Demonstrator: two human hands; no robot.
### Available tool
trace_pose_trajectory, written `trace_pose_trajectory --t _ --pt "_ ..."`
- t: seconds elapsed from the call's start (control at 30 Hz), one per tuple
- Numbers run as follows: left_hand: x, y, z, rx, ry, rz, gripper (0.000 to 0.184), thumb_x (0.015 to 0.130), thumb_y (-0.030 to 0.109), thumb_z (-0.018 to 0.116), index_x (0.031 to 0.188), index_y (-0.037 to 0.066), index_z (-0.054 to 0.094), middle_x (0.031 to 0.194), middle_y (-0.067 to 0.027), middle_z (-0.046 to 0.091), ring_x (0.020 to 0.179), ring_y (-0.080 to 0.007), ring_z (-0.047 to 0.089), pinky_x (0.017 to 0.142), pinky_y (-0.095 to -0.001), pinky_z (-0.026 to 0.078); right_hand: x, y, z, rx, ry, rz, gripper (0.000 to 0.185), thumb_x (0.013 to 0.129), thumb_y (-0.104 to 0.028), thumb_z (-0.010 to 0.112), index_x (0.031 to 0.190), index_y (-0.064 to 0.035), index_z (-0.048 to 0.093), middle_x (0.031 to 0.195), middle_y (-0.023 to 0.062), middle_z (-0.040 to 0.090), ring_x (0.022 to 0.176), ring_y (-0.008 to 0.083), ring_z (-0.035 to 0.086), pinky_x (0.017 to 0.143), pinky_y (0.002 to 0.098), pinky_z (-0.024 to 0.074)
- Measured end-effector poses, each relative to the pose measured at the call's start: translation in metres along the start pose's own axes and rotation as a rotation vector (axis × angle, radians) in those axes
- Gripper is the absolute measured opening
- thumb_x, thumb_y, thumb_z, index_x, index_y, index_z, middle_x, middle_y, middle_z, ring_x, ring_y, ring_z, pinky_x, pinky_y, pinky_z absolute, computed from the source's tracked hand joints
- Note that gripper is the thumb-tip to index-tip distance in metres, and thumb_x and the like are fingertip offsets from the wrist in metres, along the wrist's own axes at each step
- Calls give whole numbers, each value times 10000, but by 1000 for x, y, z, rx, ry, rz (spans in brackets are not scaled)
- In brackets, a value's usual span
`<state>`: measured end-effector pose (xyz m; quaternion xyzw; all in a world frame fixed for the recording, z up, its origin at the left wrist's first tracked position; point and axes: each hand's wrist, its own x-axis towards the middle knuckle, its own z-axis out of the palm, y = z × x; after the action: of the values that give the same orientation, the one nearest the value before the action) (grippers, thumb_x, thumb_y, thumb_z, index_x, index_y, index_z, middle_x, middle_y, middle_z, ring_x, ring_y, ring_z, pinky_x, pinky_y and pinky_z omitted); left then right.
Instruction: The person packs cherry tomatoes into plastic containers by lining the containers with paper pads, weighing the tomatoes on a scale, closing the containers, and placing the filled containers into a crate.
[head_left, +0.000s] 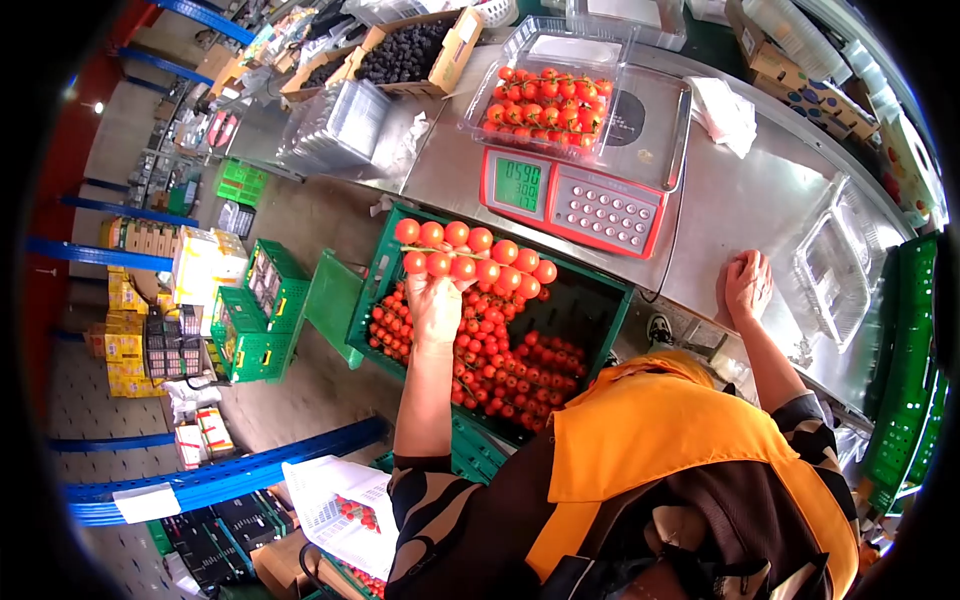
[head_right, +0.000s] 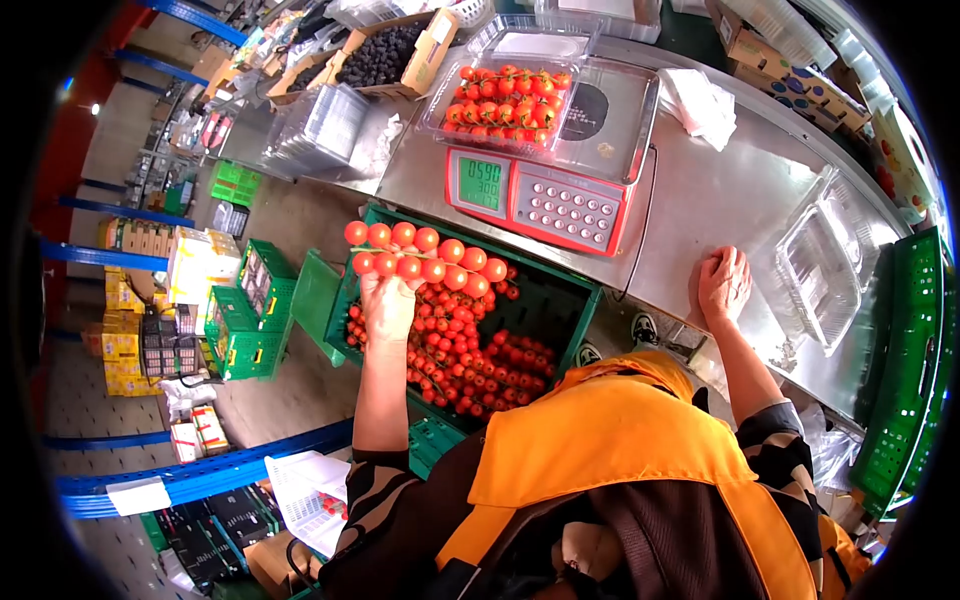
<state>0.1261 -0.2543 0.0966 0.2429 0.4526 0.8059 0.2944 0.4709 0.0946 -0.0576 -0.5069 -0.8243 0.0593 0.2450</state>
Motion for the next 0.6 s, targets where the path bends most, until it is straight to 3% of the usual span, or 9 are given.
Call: trace_pose_trajectory --t 0.07,0.13,0.2,0.27,0.3,0.4,0.47,0.53,0.6 --pt "14 7 3 33 106 -22 247 1005 59 539 1249 34 569 1255 -139 600 1137 -290 631 905 -440 600 0 2 -1 11 6 -2 106 867 -170 580 950 -109 556 943 100 583 945 320 584 835 461 465" --pt "28 14 13 -11 -1 53 260 1007 58 536 1264 34 565 1277 -129 590 1155 -284 617 914 -424 594 -1 2 -2 8 8 1 108 866 -168 583 951 -108 550 938 99 577 943 317 581 832 460 462" --pt "48 17 14 -17 53 49 276 1007 49 533 1283 54 556 1260 -121 589 1166 -269 606 928 -434 586 0 1 -2 13 4 12 110 866 -165 585 952 -107 547 939 100 573 948 315 579 834 458 458" --pt "70 32 47 60 33 131 183 993 36 544 1170 57 584 1192 -111 620 1079 -275 657 864 -449 615 0 0 -4 24 -2 30 111 866 -161 586 954 -106 545 947 104 572 957 314 577 840 456 455" --pt "87 37 58 161 59 171 179 993 66 562 1171 51 577 1186 -113 623 1047 -268 672 849 -441 613 0 -2 -7 26 -14 41 112 867 -155 585 958 -103 544 955 110 572 967 314 574 848 451 450" --pt "135 53 93 514 135 306 175 972 -12 557 1137 13 607 1122 -78 657 1025 -222 675 825 -364 584 0 -4 -10 22 -27 43 111 870 -155 582 958 -100 543 959 114 573 965 316 573 845 453 448" --pt "178 49 92 785 -151 527 251 913 -95 555 1131 6 625 1075 -92 682 1000 -244 681 822 -346 562 0 -3 -8 24 -25 42 114 865 -154 583 956 -98 541 961 114 573 961 314 572 841 452 448" --pt "205 47 109 1344 -306 868 352 854 -137 537 1155 19 629 1075 -133 681 992 -284 679 828 -359 554 0 -4 -9 19 -30 45 116 862 -152 584 954 -98 540 963 115 573 960 313 572 841 452 448" --pt "221 30 119 1523 -395 792 311 897 -80 491 1129 65 637 1074 -161 649 963 -305 674 814 -380 570 0 -5 -11 29 -20 47 114 858 -146 585 950 -96 540 957 116 573 958 318 573 842 455 450"
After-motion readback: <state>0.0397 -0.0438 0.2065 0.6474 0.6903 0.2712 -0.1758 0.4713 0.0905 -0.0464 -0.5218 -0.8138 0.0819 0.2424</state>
